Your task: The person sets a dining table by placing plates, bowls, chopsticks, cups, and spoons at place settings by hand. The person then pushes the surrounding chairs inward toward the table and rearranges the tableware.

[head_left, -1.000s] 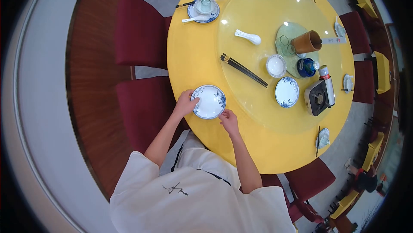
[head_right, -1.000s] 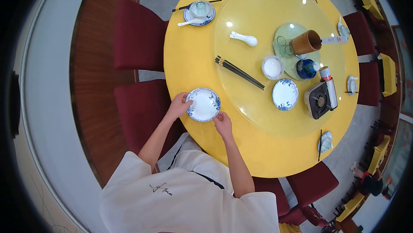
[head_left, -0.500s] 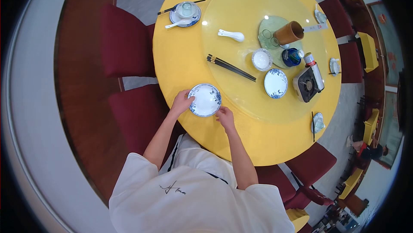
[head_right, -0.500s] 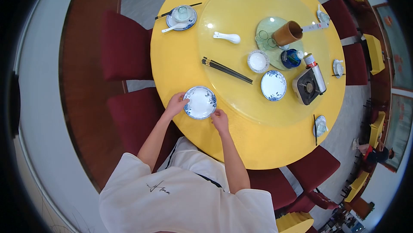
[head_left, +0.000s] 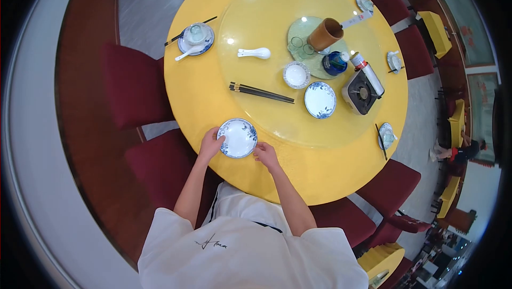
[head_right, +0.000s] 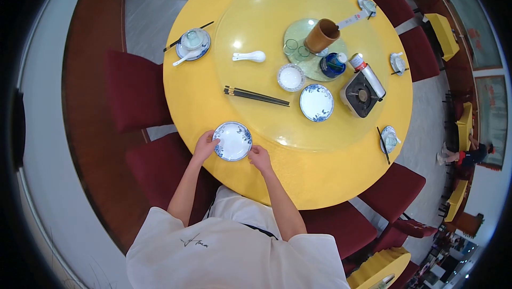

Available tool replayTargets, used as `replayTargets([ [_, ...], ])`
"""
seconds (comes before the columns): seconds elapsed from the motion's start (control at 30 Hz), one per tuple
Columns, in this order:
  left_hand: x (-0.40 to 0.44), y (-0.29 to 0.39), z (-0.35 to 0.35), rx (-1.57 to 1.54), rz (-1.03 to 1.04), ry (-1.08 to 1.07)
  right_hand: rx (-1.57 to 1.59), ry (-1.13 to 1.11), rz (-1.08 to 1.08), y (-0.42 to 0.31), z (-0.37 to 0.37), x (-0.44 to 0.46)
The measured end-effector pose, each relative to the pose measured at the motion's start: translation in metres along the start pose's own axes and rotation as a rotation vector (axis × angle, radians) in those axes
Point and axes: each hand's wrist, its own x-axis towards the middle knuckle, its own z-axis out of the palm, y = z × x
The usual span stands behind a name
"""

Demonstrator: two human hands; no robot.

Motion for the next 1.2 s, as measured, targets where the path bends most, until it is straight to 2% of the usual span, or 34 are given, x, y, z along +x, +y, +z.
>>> replayTargets([
  [0.07, 0.005, 0.002, 0.004, 0.394, 0.255, 0.181, -0.112, 0.058, -0.051, -0.010, -0.008, -0.002],
  [0.17, 0.019, 0.056, 0.017, 0.052, 0.166, 0.105, -0.021, 0.098, -0.176, -0.025, -0.047, 0.014],
  [0.27, 0.059, 0.098, 0.048, -0.302, 0.047, -0.172, 0.109, 0.233, -0.282, -0.060, -0.099, 0.042],
  [0.37, 0.089, 0.163, 0.082, -0.723, -0.144, -0.312, 0.059, 0.359, -0.345, -0.107, -0.143, 0.069],
  [0.43, 0.119, 0.176, 0.117, -0.733, -0.121, -0.281, -0.085, 0.446, -0.397, -0.133, -0.164, 0.090],
  [0.57, 0.150, 0.210, 0.158, -0.689, -0.166, -0.248, -0.158, 0.536, -0.452, -0.155, -0.188, 0.153],
  [0.67, 0.164, 0.217, 0.173, -0.668, -0.181, -0.270, -0.112, 0.396, -0.424, -0.174, -0.192, 0.166],
  [1.0, 0.162, 0.236, 0.179, -0.652, -0.160, -0.232, 0.026, 0.429, -0.363, -0.187, -0.193, 0.159],
  [1.2, 0.161, 0.245, 0.183, -0.658, -0.154, -0.232, 0.017, 0.568, -0.450, -0.185, -0.186, 0.158],
])
